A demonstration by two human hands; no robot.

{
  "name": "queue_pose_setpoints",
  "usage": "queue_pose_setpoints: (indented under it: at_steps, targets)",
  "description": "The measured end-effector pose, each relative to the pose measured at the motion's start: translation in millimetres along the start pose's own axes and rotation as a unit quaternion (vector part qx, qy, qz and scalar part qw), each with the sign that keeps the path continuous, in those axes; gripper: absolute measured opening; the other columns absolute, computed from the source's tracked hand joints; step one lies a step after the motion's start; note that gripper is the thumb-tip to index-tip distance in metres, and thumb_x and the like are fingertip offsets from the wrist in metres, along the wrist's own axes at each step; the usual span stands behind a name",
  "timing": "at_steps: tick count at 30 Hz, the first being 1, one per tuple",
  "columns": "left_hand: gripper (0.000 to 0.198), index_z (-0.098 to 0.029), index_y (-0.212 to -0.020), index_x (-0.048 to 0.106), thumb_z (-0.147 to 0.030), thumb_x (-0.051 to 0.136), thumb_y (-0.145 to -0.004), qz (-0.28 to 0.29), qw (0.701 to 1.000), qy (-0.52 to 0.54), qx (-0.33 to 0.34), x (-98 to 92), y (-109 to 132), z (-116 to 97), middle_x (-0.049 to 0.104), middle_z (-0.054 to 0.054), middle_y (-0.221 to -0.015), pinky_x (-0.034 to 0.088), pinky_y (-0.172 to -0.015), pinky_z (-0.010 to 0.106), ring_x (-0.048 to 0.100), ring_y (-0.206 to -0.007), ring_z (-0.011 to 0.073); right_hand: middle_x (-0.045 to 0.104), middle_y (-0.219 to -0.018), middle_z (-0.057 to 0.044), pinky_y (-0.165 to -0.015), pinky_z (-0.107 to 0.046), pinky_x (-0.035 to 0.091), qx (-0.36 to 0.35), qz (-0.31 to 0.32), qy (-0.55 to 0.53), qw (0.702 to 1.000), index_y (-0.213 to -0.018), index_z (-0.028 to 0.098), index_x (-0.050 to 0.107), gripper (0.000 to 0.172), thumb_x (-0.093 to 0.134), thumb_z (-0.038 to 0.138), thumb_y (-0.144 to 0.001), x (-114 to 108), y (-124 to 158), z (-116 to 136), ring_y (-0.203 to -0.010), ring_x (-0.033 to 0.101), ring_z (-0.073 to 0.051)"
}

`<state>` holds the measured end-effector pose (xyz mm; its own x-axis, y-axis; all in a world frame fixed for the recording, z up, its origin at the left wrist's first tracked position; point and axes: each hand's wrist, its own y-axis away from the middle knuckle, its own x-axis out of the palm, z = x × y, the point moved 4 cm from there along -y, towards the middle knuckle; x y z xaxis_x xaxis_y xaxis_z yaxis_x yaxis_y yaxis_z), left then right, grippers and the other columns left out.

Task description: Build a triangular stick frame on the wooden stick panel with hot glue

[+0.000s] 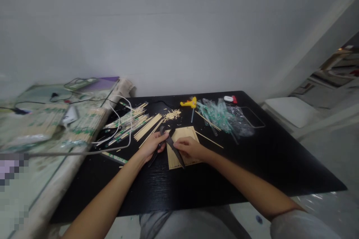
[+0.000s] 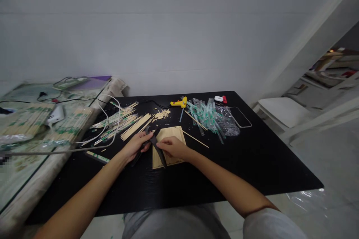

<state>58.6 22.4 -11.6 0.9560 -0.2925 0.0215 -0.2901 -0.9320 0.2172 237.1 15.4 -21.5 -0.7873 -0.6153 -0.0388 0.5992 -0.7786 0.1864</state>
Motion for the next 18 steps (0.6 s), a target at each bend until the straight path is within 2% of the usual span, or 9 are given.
queue_pose_setpoints:
  at_steps: [3, 6, 9, 12, 15, 18]
  targets:
    - [0.055, -0.018, -0.078, 0.054, -0.072, 0.067, -0.082, 0.008, 0.999, -0.034, 0.016, 6.1, 1, 1, 0.048, -0.005, -0.049, 0.025, -0.042, 0.02, 0.035, -0.04, 0.0068, 0.042, -0.048, 0.009, -0.043, -0.025, 0.023, 0.031, 0.05, -0.049, 0.997, -0.076, 0.02, 0.06, 0.045, 0.072, 0.064, -0.079, 4, 2, -2, -0.042, 0.034, -0.008]
    - [0.059, -0.019, -0.08, 0.057, -0.078, 0.061, -0.082, 0.001, 0.995, -0.093, 0.033, 10.4, 1, 3, 0.053, -0.002, -0.051, 0.032, -0.044, 0.023, 0.042, -0.041, 0.0109, 0.043, -0.048, 0.009, -0.043, -0.024, 0.02, 0.034, 0.061, -0.065, 0.995, -0.073, 0.02, 0.058, 0.043, 0.077, 0.058, -0.077, 4, 4, -3, -0.042, 0.033, -0.007]
    - [0.06, -0.019, -0.078, 0.06, -0.077, 0.049, -0.09, -0.056, 0.98, -0.181, 0.06, 1.6, 1, 1, 0.06, 0.003, -0.058, 0.042, -0.051, 0.027, 0.054, -0.051, 0.0166, 0.045, -0.05, 0.008, -0.045, -0.023, 0.023, 0.027, 0.05, -0.091, 0.994, -0.075, 0.018, 0.062, 0.039, 0.079, 0.053, -0.075, 1, 2, -4, -0.044, 0.036, -0.007]
    - [0.046, -0.02, -0.085, 0.064, -0.059, 0.044, -0.1, -0.169, 0.939, -0.287, 0.088, -24.8, 2, -9, 0.068, 0.006, -0.078, 0.048, -0.07, 0.028, 0.064, -0.076, 0.0215, 0.045, -0.052, 0.008, -0.046, -0.023, 0.024, 0.042, 0.011, -0.139, 0.989, -0.081, 0.015, 0.069, 0.035, 0.081, 0.047, -0.072, -5, -1, -8, -0.046, 0.038, -0.007]
    - [0.019, -0.021, -0.095, 0.064, -0.038, 0.053, -0.097, -0.262, 0.882, -0.388, 0.061, -54.1, 3, -17, 0.068, 0.007, -0.088, 0.047, -0.078, 0.03, 0.065, -0.088, 0.0252, 0.043, -0.052, 0.009, -0.047, -0.022, 0.024, 0.068, -0.032, -0.21, 0.975, -0.082, 0.014, 0.071, 0.034, 0.082, 0.044, -0.07, -11, -5, -12, -0.046, 0.037, -0.006]
    - [0.009, -0.02, -0.093, 0.064, -0.028, 0.059, -0.092, -0.279, 0.837, -0.471, 0.012, -67.9, 1, -18, 0.07, 0.009, -0.096, 0.048, -0.082, 0.032, 0.066, -0.093, 0.0267, 0.047, -0.054, 0.008, -0.048, -0.021, 0.027, 0.073, -0.039, -0.245, 0.966, -0.083, 0.015, 0.07, 0.034, 0.081, 0.044, -0.07, -13, -7, -15, -0.048, 0.041, -0.007]
